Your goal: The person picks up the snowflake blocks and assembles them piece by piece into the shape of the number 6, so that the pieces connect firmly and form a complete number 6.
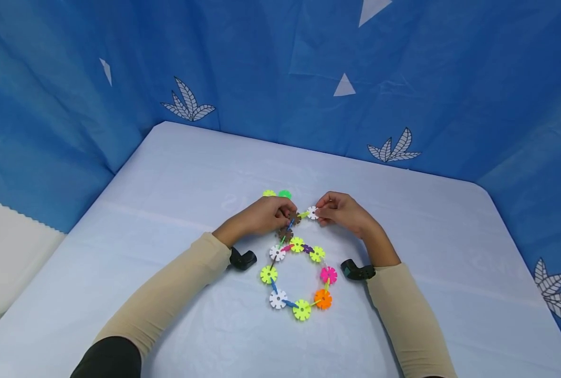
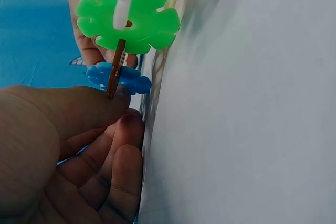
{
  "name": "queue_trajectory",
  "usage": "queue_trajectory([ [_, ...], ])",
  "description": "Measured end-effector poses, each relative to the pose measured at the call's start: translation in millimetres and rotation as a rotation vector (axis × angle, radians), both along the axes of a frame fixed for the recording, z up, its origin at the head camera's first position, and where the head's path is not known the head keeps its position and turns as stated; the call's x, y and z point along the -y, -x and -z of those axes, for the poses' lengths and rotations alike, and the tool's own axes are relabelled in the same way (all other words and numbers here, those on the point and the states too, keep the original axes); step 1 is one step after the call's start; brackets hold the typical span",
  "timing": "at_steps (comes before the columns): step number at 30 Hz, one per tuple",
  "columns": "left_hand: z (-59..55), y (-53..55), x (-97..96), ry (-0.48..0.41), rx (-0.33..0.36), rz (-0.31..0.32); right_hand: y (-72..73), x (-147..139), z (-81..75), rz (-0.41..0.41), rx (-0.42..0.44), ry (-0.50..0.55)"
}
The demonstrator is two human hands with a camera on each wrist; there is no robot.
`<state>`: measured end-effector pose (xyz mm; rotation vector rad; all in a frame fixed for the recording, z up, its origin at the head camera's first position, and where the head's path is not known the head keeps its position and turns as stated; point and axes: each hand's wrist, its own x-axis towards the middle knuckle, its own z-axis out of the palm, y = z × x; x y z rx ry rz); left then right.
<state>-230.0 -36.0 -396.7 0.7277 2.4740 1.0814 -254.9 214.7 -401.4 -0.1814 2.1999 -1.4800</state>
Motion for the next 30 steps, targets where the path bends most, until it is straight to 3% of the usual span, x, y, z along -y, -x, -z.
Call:
queue_trajectory([
  [16,0.5,1.1,-3.7,0.055,-0.07,-0.001,-1.7,5.4,-1.0,0.023,-0.052,0.012],
  [30,-4.7,-1.3,-1.6,0.051,-0.021,-0.024,-2.1,6.2,-1.4,-0.002,0.004,-0.005],
])
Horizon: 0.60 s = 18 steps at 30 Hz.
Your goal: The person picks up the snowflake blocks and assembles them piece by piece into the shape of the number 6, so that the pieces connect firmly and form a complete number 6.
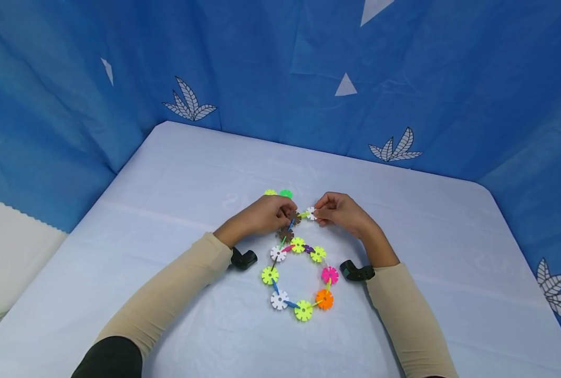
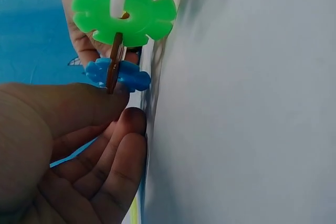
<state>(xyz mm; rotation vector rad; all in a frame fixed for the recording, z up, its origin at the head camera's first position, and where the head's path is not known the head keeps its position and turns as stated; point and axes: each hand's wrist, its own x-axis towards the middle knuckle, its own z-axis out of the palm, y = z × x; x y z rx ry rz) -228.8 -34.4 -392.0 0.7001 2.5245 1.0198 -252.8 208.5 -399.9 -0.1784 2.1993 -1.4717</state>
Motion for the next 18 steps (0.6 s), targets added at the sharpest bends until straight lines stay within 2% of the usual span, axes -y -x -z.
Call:
queue_trajectory([
  [6,-3.3,-0.4,0.4,-0.001,-0.01,0.005,-0.5,-0.1,-1.9,-0.004,0.006,-0.012],
  [12,-8.4,-7.6,2.6,0.016,-0.022,-0.034,-0.6,0.1,-4.0,-0.023,-0.011,-0.054],
  [15,-8.8,-15.2,5.7,0.021,-0.035,-0.055,1.2,-0.7,-7.5,-0.047,-0.104,-0.154],
  [18,-8.7,-23.4,10.7,0.024,-0.053,-0.069,5.7,2.0,-16.7,-0.104,-0.253,-0.275],
])
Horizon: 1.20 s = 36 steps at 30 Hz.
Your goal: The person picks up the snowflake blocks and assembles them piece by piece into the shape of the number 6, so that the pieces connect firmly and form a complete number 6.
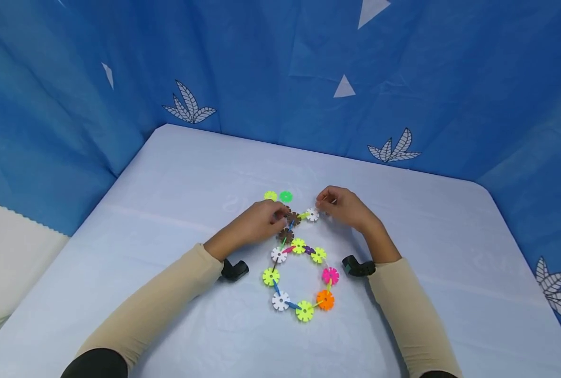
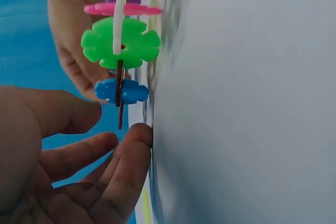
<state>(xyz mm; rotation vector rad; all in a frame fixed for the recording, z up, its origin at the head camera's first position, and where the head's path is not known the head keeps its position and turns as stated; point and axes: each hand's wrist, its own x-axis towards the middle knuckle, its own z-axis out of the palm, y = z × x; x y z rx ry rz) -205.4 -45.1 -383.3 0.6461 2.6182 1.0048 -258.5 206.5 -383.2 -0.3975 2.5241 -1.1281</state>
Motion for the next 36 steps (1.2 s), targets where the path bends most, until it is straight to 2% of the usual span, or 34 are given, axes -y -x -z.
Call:
queue_trajectory([
  [2,1.1,-4.5,3.5,-0.009,-0.008,-0.01,5.1,6.6,-6.5,-0.06,-0.074,-0.049],
  [4,1.0,-8.0,6.4,-0.027,-0.005,-0.019,9.3,19.2,-14.1,-0.124,-0.098,-0.1],
  [8,1.9,-10.6,9.1,-0.059,0.003,-0.013,12.7,52.3,-24.3,-0.212,-0.048,-0.282],
  [12,3.8,-9.5,8.4,-0.074,-0.003,0.014,10.3,77.1,-29.4,-0.197,-0.015,-0.526],
  [16,3.8,-9.4,8.6,-0.07,-0.008,0.018,8.4,89.3,-29.2,-0.144,-0.045,-0.648],
  [20,2.8,-10.1,10.4,-0.071,-0.002,0.011,7.7,95.0,-26.8,-0.123,-0.06,-0.651],
  [26,4.3,-10.2,11.3,-0.07,-0.022,0.031,10.8,84.8,-25.9,-0.086,0.009,-0.606],
  [33,4.5,-9.5,12.1,-0.066,-0.021,0.014,24.6,39.7,-23.5,-0.028,0.057,-0.565],
  [36,3.2,-8.3,11.0,-0.063,-0.012,0.003,25.1,16.1,-21.2,0.006,0.088,-0.513],
])
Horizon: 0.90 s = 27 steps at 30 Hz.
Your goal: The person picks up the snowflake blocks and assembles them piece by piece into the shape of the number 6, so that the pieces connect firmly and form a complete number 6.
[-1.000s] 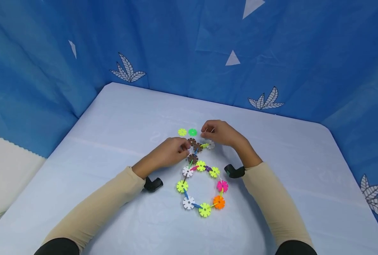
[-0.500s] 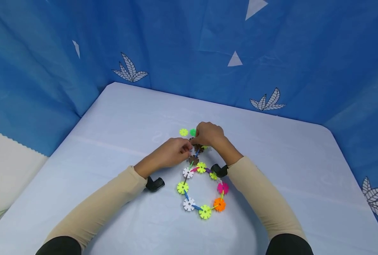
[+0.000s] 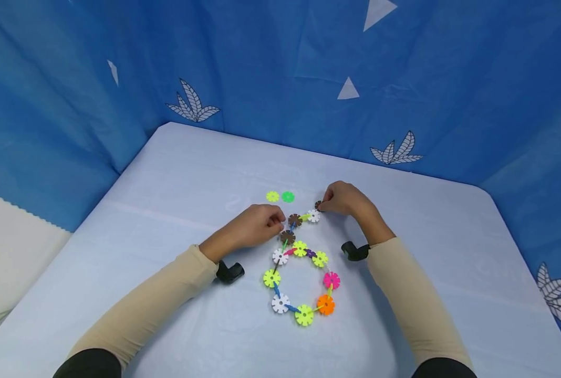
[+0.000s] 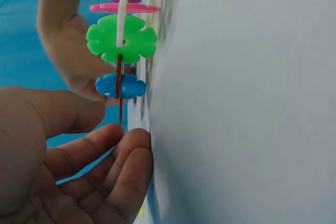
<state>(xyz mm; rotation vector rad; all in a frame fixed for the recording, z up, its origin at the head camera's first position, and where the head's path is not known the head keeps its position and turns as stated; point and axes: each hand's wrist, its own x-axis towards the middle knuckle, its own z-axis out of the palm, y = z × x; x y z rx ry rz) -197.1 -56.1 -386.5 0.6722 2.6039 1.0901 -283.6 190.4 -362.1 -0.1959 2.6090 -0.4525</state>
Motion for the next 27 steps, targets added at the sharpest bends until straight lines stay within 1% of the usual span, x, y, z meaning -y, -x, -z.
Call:
queue_trajectory([
  [3,-0.9,2.3,-1.0,0.002,0.013,-0.008,-4.9,-19.1,2.8,0.037,0.012,0.05],
  [7,-1.7,9.1,-4.0,0.013,0.037,-0.016,-18.0,-34.3,6.9,0.052,0.002,0.111],
  [12,-1.6,20.2,-11.1,0.033,0.047,-0.007,-37.4,-41.2,12.5,0.084,-0.057,0.248],
  [15,-0.9,25.1,-11.7,0.037,0.046,0.005,-44.4,-38.0,14.9,0.079,-0.099,0.308],
  [20,1.1,29.2,-11.5,0.04,0.041,0.047,-50.5,-31.3,15.2,0.039,-0.137,0.327],
  [24,2.6,30.2,-12.1,0.033,0.044,0.09,-54.3,-26.9,14.1,0.03,-0.144,0.318],
  [27,3.1,30.5,-12.8,0.012,0.055,0.129,-57.1,-23.6,13.6,0.026,-0.155,0.313],
])
